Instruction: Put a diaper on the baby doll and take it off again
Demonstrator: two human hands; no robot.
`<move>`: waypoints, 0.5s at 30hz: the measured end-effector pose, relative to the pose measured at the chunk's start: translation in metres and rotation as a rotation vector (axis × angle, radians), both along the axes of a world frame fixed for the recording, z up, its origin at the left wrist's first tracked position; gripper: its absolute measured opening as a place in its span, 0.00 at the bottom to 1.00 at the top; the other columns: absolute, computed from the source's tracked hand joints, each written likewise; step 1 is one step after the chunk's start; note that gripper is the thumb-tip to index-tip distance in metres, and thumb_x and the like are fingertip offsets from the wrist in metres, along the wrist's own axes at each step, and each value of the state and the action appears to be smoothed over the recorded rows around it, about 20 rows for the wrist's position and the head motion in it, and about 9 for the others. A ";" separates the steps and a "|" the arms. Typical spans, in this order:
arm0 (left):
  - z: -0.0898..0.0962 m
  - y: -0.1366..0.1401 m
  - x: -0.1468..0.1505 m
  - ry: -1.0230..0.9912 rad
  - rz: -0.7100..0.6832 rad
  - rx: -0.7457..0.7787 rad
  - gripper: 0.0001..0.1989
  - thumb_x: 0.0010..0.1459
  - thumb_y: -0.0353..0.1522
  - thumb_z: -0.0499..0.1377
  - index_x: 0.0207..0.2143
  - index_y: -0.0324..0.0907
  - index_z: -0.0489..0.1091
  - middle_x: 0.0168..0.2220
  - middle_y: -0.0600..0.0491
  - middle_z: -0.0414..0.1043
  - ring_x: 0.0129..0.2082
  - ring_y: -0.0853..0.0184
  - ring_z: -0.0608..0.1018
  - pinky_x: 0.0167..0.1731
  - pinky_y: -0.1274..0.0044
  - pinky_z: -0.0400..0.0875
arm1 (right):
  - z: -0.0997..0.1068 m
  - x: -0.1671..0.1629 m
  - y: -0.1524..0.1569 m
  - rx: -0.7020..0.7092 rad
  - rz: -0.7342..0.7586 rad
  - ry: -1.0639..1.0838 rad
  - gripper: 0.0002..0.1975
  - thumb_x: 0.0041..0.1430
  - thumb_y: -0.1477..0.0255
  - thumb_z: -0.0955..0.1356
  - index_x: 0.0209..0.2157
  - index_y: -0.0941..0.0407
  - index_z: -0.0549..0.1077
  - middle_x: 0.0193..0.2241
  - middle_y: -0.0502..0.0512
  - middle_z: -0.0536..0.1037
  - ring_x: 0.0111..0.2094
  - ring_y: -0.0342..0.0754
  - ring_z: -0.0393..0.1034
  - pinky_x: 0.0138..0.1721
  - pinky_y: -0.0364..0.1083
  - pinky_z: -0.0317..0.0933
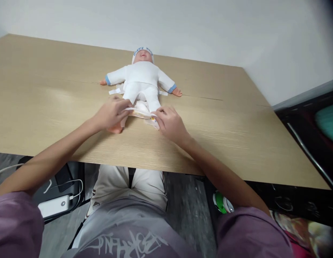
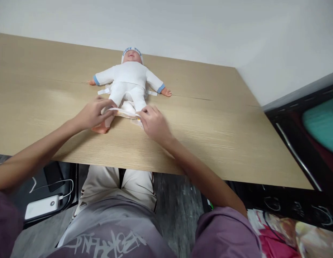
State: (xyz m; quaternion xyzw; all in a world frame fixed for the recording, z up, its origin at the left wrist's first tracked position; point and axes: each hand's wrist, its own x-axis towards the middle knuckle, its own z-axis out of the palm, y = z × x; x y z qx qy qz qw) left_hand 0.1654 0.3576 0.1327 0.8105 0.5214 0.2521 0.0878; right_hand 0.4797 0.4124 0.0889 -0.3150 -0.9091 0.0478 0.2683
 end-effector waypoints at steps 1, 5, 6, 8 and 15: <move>0.004 0.007 -0.002 -0.058 0.025 -0.007 0.16 0.75 0.43 0.57 0.49 0.43 0.81 0.45 0.45 0.84 0.48 0.51 0.80 0.58 0.57 0.74 | 0.003 -0.004 0.010 -0.032 -0.004 0.042 0.19 0.84 0.68 0.61 0.53 0.52 0.83 0.49 0.65 0.82 0.53 0.64 0.75 0.57 0.62 0.71; 0.020 0.044 -0.011 -0.188 0.113 0.062 0.13 0.72 0.42 0.61 0.49 0.44 0.80 0.53 0.44 0.81 0.56 0.50 0.79 0.62 0.58 0.73 | 0.020 -0.022 0.057 -0.089 -0.029 0.236 0.20 0.86 0.60 0.59 0.50 0.51 0.80 0.48 0.62 0.81 0.52 0.62 0.76 0.59 0.61 0.72; 0.023 0.056 -0.013 -0.207 0.128 0.075 0.13 0.72 0.42 0.62 0.49 0.44 0.80 0.55 0.44 0.80 0.59 0.49 0.78 0.64 0.58 0.72 | 0.024 -0.027 0.069 -0.084 -0.029 0.276 0.21 0.87 0.56 0.59 0.49 0.50 0.79 0.49 0.61 0.81 0.54 0.62 0.76 0.61 0.61 0.71; 0.029 0.079 -0.018 -0.255 0.144 0.055 0.12 0.73 0.43 0.63 0.49 0.45 0.79 0.56 0.44 0.79 0.62 0.49 0.77 0.66 0.57 0.70 | 0.033 -0.038 0.092 -0.085 -0.027 0.331 0.22 0.86 0.51 0.60 0.47 0.50 0.78 0.51 0.60 0.81 0.56 0.61 0.75 0.64 0.61 0.70; 0.020 0.155 -0.029 -0.561 0.165 -0.143 0.16 0.76 0.45 0.62 0.39 0.45 0.71 0.37 0.50 0.74 0.47 0.56 0.80 0.53 0.64 0.75 | 0.038 -0.073 0.171 -0.412 -0.079 0.457 0.24 0.82 0.45 0.66 0.39 0.49 0.74 0.40 0.54 0.82 0.47 0.56 0.76 0.58 0.56 0.71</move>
